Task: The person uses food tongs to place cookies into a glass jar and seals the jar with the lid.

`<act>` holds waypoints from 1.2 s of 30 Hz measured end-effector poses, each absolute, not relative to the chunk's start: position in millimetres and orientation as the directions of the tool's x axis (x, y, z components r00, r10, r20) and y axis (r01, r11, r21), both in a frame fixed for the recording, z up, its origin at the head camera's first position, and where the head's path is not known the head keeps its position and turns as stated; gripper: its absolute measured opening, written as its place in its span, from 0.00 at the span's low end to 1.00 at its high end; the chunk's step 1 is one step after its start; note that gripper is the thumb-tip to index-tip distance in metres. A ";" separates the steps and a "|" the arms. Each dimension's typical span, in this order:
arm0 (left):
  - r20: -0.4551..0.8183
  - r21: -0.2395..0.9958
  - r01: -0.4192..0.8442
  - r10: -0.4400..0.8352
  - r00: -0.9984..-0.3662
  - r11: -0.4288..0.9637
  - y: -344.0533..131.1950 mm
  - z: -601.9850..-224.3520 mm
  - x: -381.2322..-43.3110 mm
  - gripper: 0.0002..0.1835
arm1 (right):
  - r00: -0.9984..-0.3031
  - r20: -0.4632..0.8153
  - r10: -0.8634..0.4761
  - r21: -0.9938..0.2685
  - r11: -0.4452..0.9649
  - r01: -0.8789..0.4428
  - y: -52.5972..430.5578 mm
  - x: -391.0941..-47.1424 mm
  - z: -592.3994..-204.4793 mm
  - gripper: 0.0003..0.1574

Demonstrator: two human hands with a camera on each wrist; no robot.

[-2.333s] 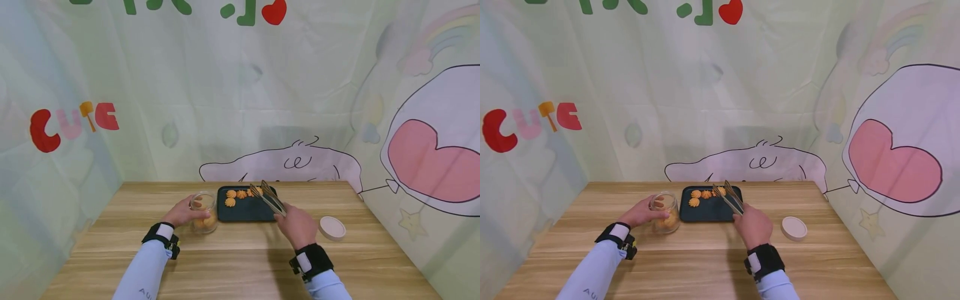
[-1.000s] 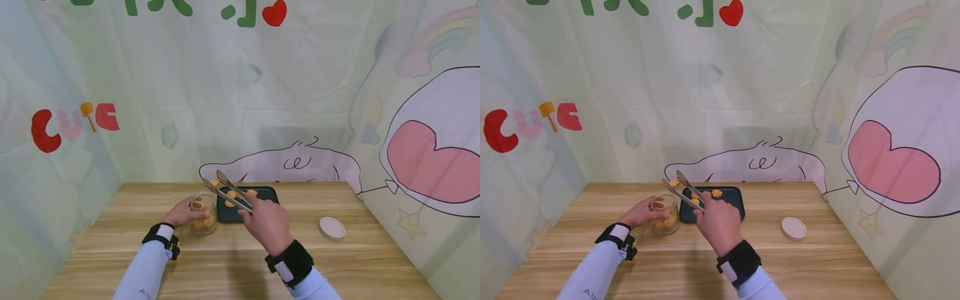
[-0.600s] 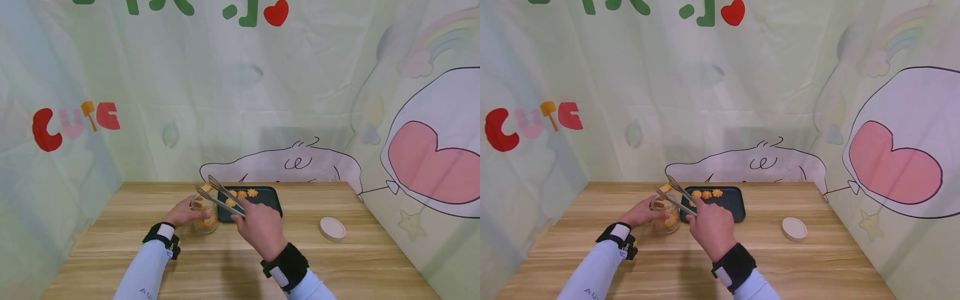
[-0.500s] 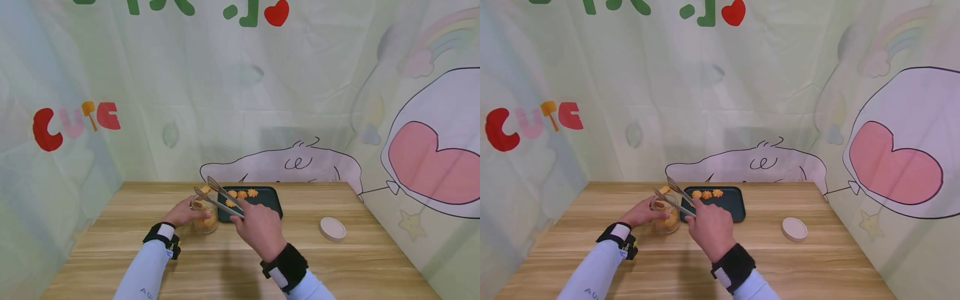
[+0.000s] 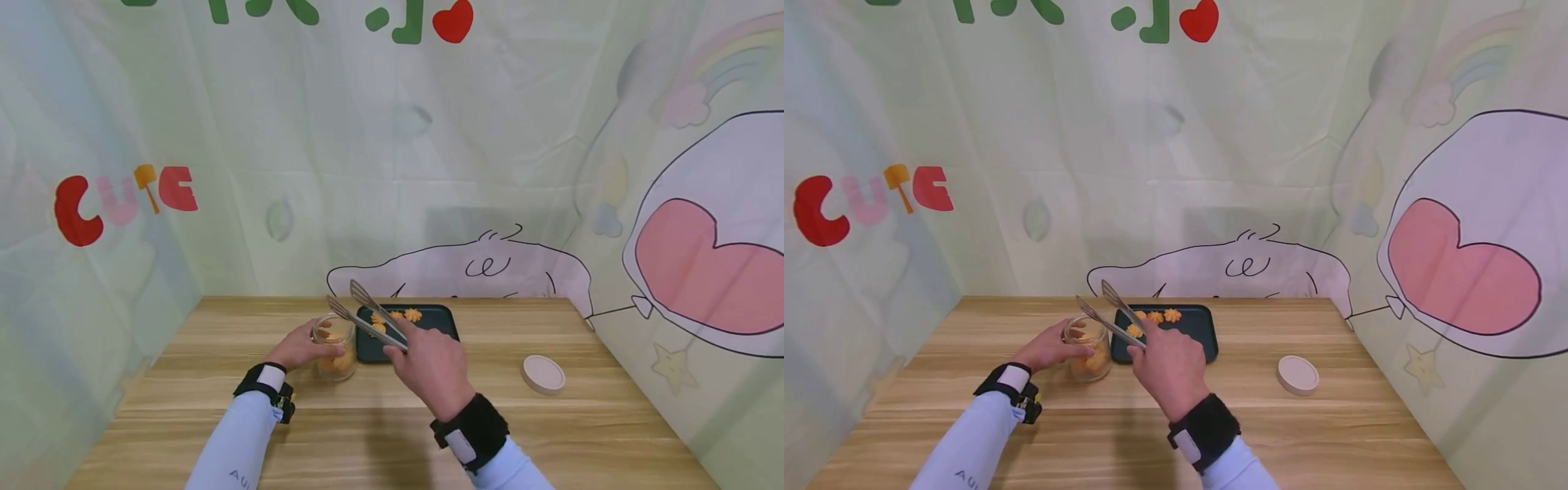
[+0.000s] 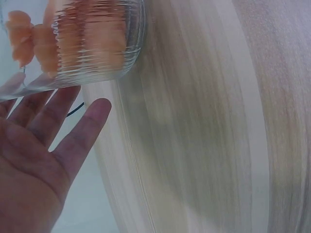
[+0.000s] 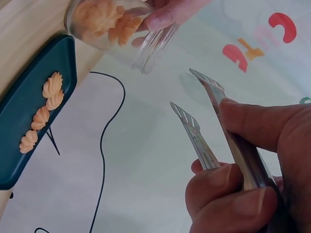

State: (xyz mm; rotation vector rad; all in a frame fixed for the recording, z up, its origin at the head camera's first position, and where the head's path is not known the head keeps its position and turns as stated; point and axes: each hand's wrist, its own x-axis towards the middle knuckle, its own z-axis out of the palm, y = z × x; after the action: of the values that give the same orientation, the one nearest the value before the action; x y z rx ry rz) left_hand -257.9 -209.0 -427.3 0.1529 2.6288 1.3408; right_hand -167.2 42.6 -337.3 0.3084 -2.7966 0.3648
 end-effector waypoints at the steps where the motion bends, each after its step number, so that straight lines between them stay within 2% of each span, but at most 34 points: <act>1: -0.114 0.811 0.014 0.181 -0.977 0.584 -209.2 -426.9 -257.4 0.43 | -0.933 0.318 -0.166 -0.221 0.944 -0.243 43.3 -168.1 -337.4 0.33; 18: -0.119 0.816 0.008 0.181 -0.976 0.578 -210.7 -426.5 -256.9 0.42 | -0.939 0.313 -0.146 -0.258 0.938 -0.232 56.0 -181.9 -346.0 0.30; 36: -0.111 0.814 0.005 0.164 -0.980 0.580 -210.9 -433.4 -263.3 0.41 | -0.970 0.222 -0.096 -0.255 0.955 -0.153 65.1 -202.8 -364.8 0.32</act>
State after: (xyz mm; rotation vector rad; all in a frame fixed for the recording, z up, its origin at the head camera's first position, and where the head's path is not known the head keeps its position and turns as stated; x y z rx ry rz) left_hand -263.3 -210.9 -433.4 0.1426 2.6343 1.3564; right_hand -202.8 65.1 -364.8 0.1870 -2.8988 0.4022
